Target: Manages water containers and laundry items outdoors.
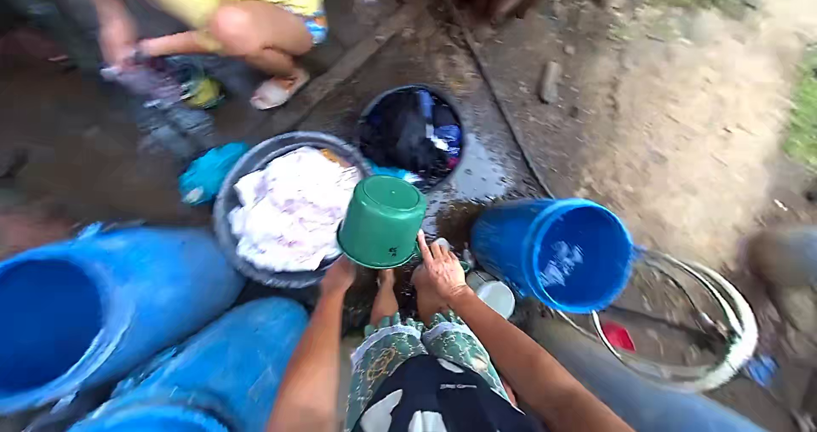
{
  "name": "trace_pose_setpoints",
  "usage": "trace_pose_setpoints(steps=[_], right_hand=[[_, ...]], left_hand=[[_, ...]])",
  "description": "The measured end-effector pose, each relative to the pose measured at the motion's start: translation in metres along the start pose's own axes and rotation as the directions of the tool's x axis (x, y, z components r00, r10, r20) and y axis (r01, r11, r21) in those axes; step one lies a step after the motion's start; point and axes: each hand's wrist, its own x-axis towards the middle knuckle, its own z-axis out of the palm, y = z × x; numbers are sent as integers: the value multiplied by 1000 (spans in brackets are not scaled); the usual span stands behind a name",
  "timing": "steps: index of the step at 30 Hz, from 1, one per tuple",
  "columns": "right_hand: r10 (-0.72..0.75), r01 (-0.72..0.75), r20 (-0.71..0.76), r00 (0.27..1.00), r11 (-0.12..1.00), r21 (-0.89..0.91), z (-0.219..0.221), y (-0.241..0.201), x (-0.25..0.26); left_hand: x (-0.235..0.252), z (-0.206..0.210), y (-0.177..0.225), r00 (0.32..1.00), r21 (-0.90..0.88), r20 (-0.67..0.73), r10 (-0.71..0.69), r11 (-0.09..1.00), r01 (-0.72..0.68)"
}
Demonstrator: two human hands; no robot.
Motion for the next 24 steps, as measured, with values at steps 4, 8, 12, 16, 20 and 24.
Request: trace_pose_setpoints(steps=[4, 8, 12, 16, 20, 24], right_hand=[[414, -353, -166, 895, 885, 303, -18, 98, -69], [802, -672, -87, 591, 550, 496, -13, 200, -134], [943, -855, 111, 314, 230, 466, 13, 280, -141], [914, -901, 303, 270, 128, 415, 32, 323, -106], [843, -910, 406, 354, 211, 356, 52, 330, -71], [735, -826, 460, 499, 241, 510, 72, 346, -53]], left_hand=[[2, -5, -22, 988, 278, 152, 25, 958, -67], [-7, -14, -41, 981, 392, 185, -50, 919, -27], [-23, -21, -33, 982, 427, 173, -77, 904, -4], [-36, -23, -21, 984, 361, 134, -119, 930, 63], [-57, -21, -8, 979, 336, 97, -179, 932, 137], [-66, -13, -9, 965, 355, 81, -249, 912, 205]])
